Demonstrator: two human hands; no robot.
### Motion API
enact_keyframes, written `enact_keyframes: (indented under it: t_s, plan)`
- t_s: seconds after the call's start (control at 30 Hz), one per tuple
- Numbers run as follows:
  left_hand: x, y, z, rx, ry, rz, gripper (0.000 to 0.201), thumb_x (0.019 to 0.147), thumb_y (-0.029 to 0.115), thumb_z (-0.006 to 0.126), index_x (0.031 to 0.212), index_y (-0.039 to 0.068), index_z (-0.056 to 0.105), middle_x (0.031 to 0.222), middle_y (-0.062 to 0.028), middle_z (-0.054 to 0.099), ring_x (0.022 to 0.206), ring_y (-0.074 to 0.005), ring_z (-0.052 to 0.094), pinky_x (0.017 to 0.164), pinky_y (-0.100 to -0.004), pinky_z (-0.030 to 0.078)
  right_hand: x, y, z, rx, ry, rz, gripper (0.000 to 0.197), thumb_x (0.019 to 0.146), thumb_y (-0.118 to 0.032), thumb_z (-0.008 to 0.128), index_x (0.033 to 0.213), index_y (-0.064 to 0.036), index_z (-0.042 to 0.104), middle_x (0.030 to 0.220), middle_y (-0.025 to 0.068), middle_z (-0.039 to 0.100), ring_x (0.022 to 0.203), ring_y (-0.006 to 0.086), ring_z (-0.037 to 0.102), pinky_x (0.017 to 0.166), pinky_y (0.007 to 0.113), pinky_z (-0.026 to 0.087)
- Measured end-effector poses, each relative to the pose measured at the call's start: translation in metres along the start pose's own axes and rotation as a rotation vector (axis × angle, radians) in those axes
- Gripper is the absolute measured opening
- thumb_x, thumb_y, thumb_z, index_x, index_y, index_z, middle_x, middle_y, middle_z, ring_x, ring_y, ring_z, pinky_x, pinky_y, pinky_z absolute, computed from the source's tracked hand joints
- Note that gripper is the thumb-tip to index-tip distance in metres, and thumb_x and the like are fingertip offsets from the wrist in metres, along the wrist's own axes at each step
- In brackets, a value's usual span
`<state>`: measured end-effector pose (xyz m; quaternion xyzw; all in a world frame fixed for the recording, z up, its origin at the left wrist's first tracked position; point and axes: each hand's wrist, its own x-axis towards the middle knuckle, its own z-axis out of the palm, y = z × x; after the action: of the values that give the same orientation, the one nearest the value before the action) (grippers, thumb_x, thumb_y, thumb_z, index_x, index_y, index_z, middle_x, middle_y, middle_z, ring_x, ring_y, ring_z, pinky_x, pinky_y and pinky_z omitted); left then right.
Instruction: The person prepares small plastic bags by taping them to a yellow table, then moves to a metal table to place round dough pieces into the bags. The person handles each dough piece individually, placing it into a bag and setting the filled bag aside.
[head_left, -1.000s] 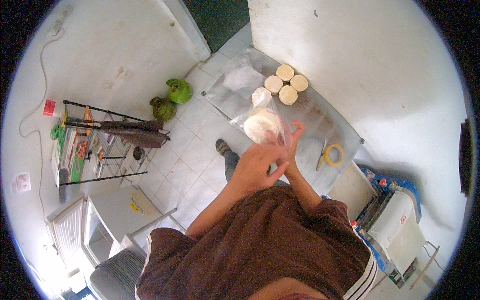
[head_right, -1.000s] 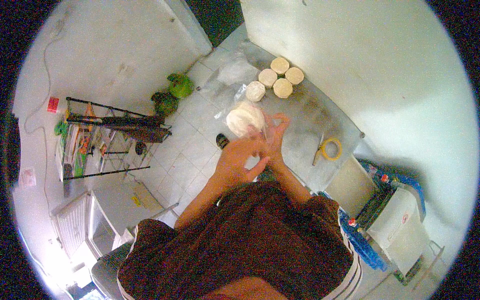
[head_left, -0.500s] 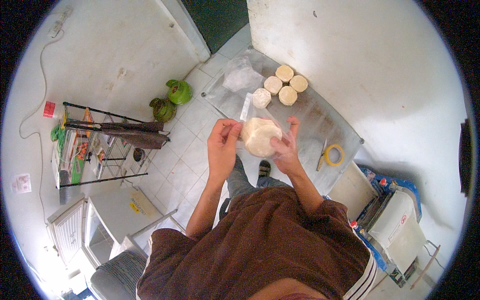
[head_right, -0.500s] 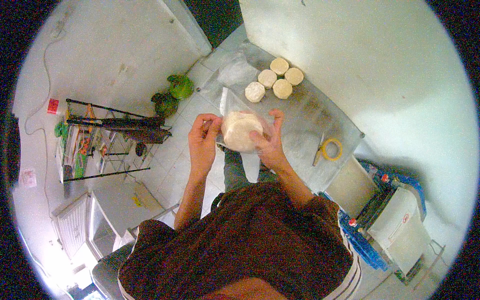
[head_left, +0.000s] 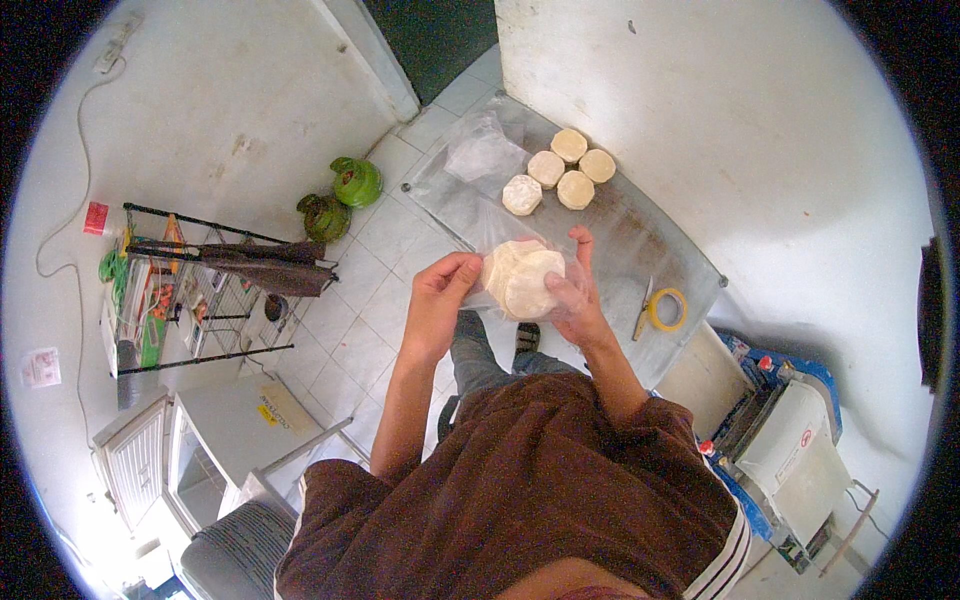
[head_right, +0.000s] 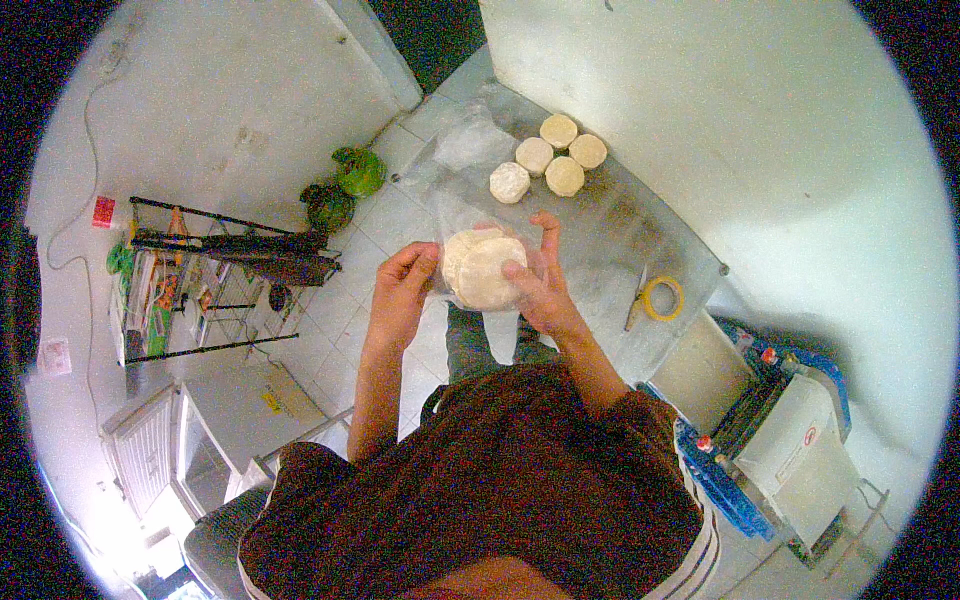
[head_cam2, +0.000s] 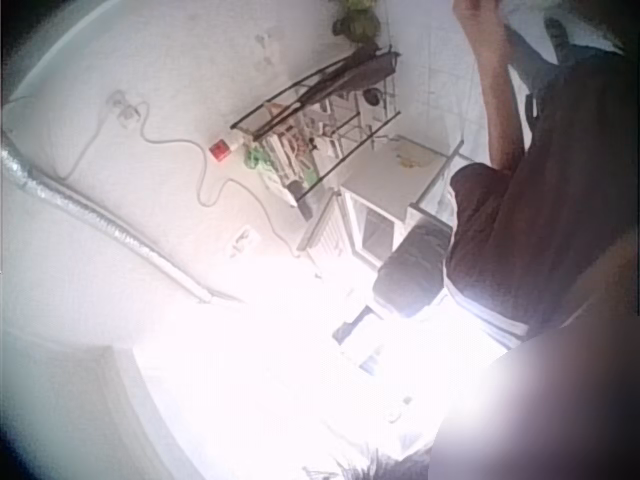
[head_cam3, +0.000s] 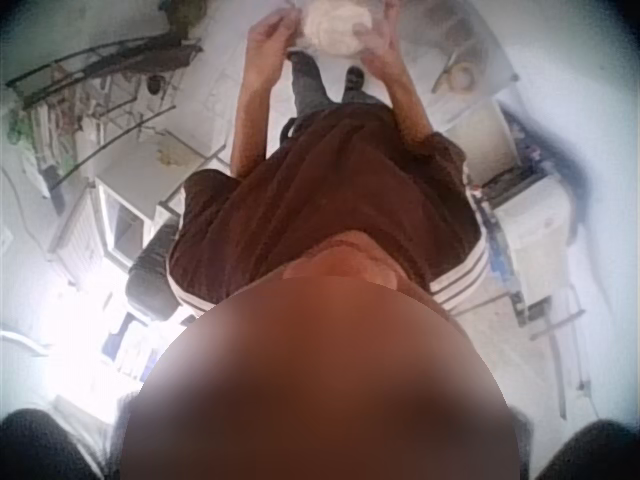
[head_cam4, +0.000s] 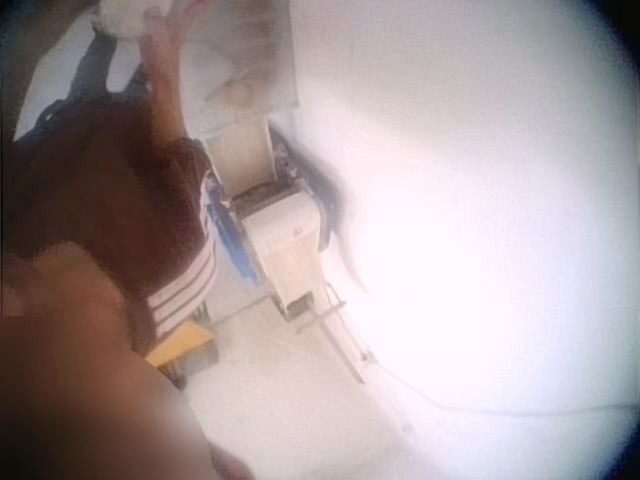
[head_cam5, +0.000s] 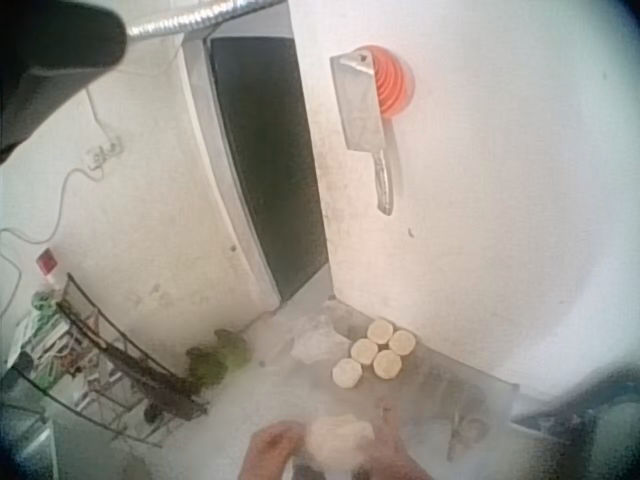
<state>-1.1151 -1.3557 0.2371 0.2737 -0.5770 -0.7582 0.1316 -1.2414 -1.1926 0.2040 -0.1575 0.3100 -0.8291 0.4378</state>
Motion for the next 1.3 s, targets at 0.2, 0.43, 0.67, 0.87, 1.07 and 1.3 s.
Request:
enact_keyframes:
  t_s: [0.2,0.43,0.67,0.87,1.07,1.3]
  plan:
    - [-0.005,-0.01,-0.004,-0.071,-0.003,-0.021,0.026,0.105,0.021,0.063,0.115,0.0,0.074,0.106,-0.0011,0.072,0.097,-0.0091,0.061,0.091,-0.0271,0.048,0.006,0.003,-0.002,-0.23,-0.022,-0.104,0.067,0.103,-0.02,0.061,0.146,-0.0283,0.01,0.153,0.0247,0.044,0.132,0.0368,0.055,0.106,0.049,0.053]
    - [-0.005,-0.017,0.008,-0.284,-0.029,-0.027,0.02,0.107,0.02,0.061,0.111,0.002,0.069,0.102,0.0027,0.067,0.097,-0.0078,0.057,0.089,-0.0266,0.046,0.002,0.003,0.0,-0.121,0.016,0.066,0.069,0.106,-0.025,0.059,0.152,-0.0302,0.007,0.155,0.0252,0.044,0.135,0.0361,0.054,0.107,0.049,0.052]
    - [-0.005,-0.014,0.001,0.028,0.039,0.126,0.018,0.107,0.021,0.06,0.106,0.005,0.068,0.097,0.0046,0.065,0.092,-0.0061,0.054,0.085,-0.0247,0.045,0.0,0.01,0.007,-0.032,0.018,0.065,0.074,0.104,-0.029,0.063,0.154,-0.0318,0.009,0.156,0.0239,0.043,0.136,0.037,0.053,0.108,0.052,0.051]
    - [0.002,-0.03,-0.004,-0.013,-0.003,0.0,0.018,0.106,0.017,0.061,0.103,0.004,0.072,0.096,0.0025,0.069,0.088,-0.0073,0.057,0.082,-0.0255,0.047,-0.001,0.01,0.004,0.098,-0.041,0.032,0.076,0.105,-0.027,0.062,0.158,-0.034,0.008,0.158,0.0246,0.04,0.138,0.0379,0.051,0.109,0.054,0.05]
    - [0.004,-0.04,0.007,-0.078,0.052,-0.039,0.021,0.107,0.016,0.059,0.114,0.001,0.071,0.109,-0.003,0.073,0.101,-0.0116,0.065,0.091,-0.0294,0.052,0.001,0.008,0.001,0.074,-0.085,0.026,0.077,0.105,-0.028,0.062,0.159,-0.0337,0.007,0.158,0.0246,0.039,0.14,0.037,0.05,0.109,0.053,0.05]
    - [0.006,-0.038,-0.005,-0.39,-0.113,-0.1,0.021,0.106,0.011,0.057,0.121,0.001,0.068,0.117,-0.0053,0.071,0.106,-0.0148,0.066,0.094,-0.0323,0.053,0.004,0.004,0.002,0.046,-0.046,0.058,0.073,0.104,-0.025,0.063,0.156,-0.0323,0.012,0.158,0.0213,0.041,0.139,0.0388,0.05,0.11,0.054,0.049]
